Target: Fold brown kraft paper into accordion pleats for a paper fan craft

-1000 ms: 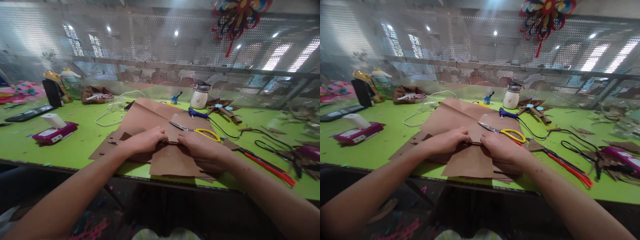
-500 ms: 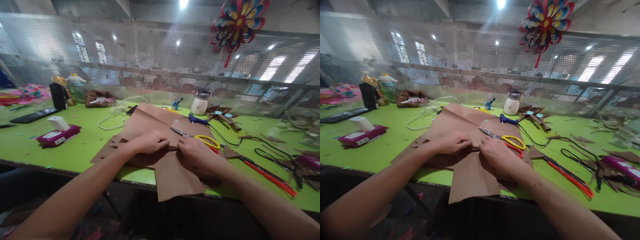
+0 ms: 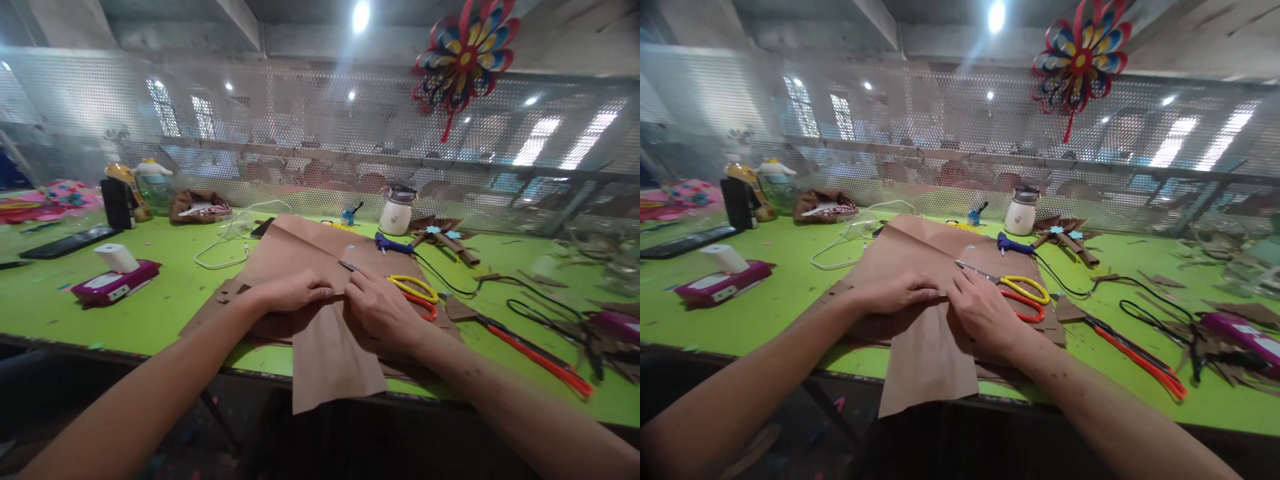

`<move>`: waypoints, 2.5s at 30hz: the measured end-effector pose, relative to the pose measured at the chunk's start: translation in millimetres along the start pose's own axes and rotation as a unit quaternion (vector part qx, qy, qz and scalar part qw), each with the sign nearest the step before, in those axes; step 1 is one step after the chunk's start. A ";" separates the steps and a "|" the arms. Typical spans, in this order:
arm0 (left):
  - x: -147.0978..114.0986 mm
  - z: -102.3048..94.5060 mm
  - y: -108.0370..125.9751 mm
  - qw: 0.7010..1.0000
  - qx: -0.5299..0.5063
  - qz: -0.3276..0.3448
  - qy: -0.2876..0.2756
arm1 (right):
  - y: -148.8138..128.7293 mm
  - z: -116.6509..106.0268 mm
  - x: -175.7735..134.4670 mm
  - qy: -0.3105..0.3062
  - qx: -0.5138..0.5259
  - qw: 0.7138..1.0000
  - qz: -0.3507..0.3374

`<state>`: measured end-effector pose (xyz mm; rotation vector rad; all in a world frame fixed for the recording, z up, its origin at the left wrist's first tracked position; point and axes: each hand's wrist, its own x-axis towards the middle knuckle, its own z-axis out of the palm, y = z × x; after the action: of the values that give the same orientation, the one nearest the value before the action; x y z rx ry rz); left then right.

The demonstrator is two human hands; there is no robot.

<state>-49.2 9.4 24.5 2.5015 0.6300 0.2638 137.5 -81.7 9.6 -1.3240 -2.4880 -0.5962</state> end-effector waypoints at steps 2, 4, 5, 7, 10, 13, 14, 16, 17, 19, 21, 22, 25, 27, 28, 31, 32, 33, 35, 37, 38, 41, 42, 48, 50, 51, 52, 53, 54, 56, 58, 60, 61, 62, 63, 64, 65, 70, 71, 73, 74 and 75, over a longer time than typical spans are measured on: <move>1.6 3.5 1.0 1.000 0.008 0.003 -0.008 | 1.6 0.9 0.0 0.002 0.025 1.000 0.000; 2.0 5.5 2.9 1.000 0.009 0.013 -0.019 | 4.5 1.4 0.2 0.007 0.073 0.997 0.010; 1.8 5.9 4.0 1.000 0.008 0.020 -0.021 | 6.3 1.5 0.3 0.011 0.106 0.994 0.021; 0.9 5.9 6.4 0.999 0.002 0.035 -0.022 | 9.9 1.3 0.9 0.015 0.182 0.982 0.048; -0.3 5.5 9.2 0.999 0.010 0.044 -0.016 | 14.0 0.1 1.7 -0.013 0.280 0.958 0.068; -0.6 5.7 10.6 0.998 0.038 0.043 -0.014 | 16.5 -0.7 1.2 -0.054 0.351 0.931 0.088; -0.7 6.0 10.8 0.998 0.047 0.044 -0.014 | 17.4 -0.4 0.7 -0.067 0.380 0.917 0.099; -0.8 6.9 10.5 0.997 0.062 0.048 -0.014 | 20.0 1.7 -0.7 -0.094 0.450 0.879 0.126; -0.9 7.5 10.2 0.996 0.069 0.050 -0.012 | 21.6 3.4 -1.2 -0.108 0.486 0.856 0.140; -0.9 8.9 9.1 0.995 0.082 0.051 -0.006 | 25.0 7.7 -1.6 -0.128 0.543 0.814 0.162; -0.6 10.3 8.2 0.995 0.090 0.052 0.001 | 27.8 11.7 -1.0 -0.131 0.556 0.802 0.172; -0.3 10.7 8.1 0.994 0.091 0.053 0.000 | 28.8 13.3 -0.5 -0.125 0.549 0.808 0.175; 0.0 10.1 8.5 0.995 0.090 0.052 -0.007 | 30.6 15.5 0.5 -0.105 0.517 0.830 0.179; -0.5 7.8 8.3 0.995 0.092 0.044 -0.010 | 32.1 15.5 0.3 -0.105 0.514 0.831 0.185; -1.0 6.1 7.6 0.995 0.095 0.038 -0.009 | 33.2 15.3 -0.1 -0.104 0.514 0.830 0.189; -2.7 0.1 3.7 0.994 0.111 0.021 -0.005 | 38.3 14.0 -1.1 -0.086 0.524 0.824 0.197; -3.2 -1.8 2.3 0.993 0.118 0.017 -0.003 | 40.1 13.3 -1.3 -0.078 0.528 0.822 0.198; -3.5 -3.4 1.2 0.992 0.125 0.015 0.000 | 41.7 12.4 -1.3 -0.074 0.532 0.820 0.198; -3.6 -5.4 0.2 0.990 0.140 0.013 0.007 | 43.9 10.4 -1.2 -0.071 0.538 0.817 0.196; -3.4 -5.5 1.0 0.987 0.160 0.009 0.016 | 45.0 8.5 -0.9 -0.068 0.536 0.818 0.198; -3.4 -5.1 2.0 0.986 0.168 0.006 0.017 | 45.2 7.9 -0.9 -0.066 0.535 0.818 0.200; -4.7 -3.1 6.9 0.989 0.147 0.002 0.010 | 45.8 7.1 -1.0 -0.058 0.530 0.819 0.213; -5.5 -2.5 8.7 0.991 0.130 0.000 0.009 | 46.1 7.1 -1.2 -0.055 0.529 0.818 0.219; -7.0 -1.2 12.3 0.994 0.102 -0.007 0.024 | 47.4 3.9 -2.2 -0.040 0.515 0.832 0.203; -5.9 -1.7 10.1 0.996 0.081 0.005 0.028 | 47.3 1.8 -2.4 -0.028 0.501 0.845 0.186; -5.3 -2.0 8.7 0.997 0.074 0.008 0.027 | 47.2 1.0 -2.4 -0.022 0.494 0.851 0.179; -4.9 -2.2 7.4 0.997 0.073 0.011 0.027 | 47.2 0.4 -2.4 -0.017 0.487 0.856 0.173; -4.5 -2.3 6.3 0.997 0.074 0.012 0.027 | 47.3 0.1 -2.4 -0.014 0.482 0.860 0.169; -4.3 -2.4 5.4 0.997 0.076 0.012 0.026 | 47.6 0.0 -2.3 -0.014 0.480 0.861 0.166; -4.3 -2.4 4.5 0.997 0.075 0.013 0.022 | 48.3 0.1 -2.0 -0.018 0.488 0.858 0.162; -4.6 -2.4 4.6 0.997 0.074 0.011 0.014 | 49.3 0.4 -1.7 -0.026 0.497 0.853 0.160; -4.8 -2.5 4.9 0.997 0.078 0.004 0.008 | 50.2 1.0 -1.4 -0.036 0.497 0.852 0.159; -4.8 -2.7 5.0 0.997 0.080 0.000 0.006 | 50.6 1.3 -1.2 -0.042 0.496 0.853 0.159; -4.8 -2.9 5.0 0.997 0.081 -0.002 0.005 | 50.7 1.8 -1.1 -0.049 0.497 0.852 0.160; -4.7 -3.0 4.9 0.997 0.082 -0.003 0.003 | 50.5 2.3 -0.9 -0.055 0.501 0.848 0.163; -4.5 -3.2 4.8 0.997 0.082 -0.003 0.003 | 50.1 2.9 -0.7 -0.060 0.508 0.843 0.168; -4.3 -3.3 4.9 0.996 0.084 -0.003 0.004 | 49.3 3.4 -0.5 -0.063 0.516 0.836 0.175; -2.9 -6.1 9.4 0.998 0.062 0.004 0.018 | 45.5 6.6 0.5 -0.051 0.577 0.782 0.231; -2.6 -7.3 10.5 0.998 0.055 0.006 0.024 | 45.5 7.4 0.5 -0.045 0.593 0.768 0.240; -2.5 -9.8 12.0 0.999 0.041 0.001 0.026 | 46.5 8.4 0.3 -0.030 0.628 0.734 0.256; -2.9 -10.9 12.3 0.999 0.026 -0.003 0.024 | 47.1 8.4 0.0 -0.019 0.650 0.713 0.262; -3.8 -11.6 12.4 1.000 0.000 -0.005 0.018 | 47.6 8.0 -0.3 -0.002 0.674 0.689 0.265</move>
<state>-51.4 3.6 40.8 2.4985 0.6573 0.3066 177.1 -54.3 13.6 -1.1231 -1.5039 1.1663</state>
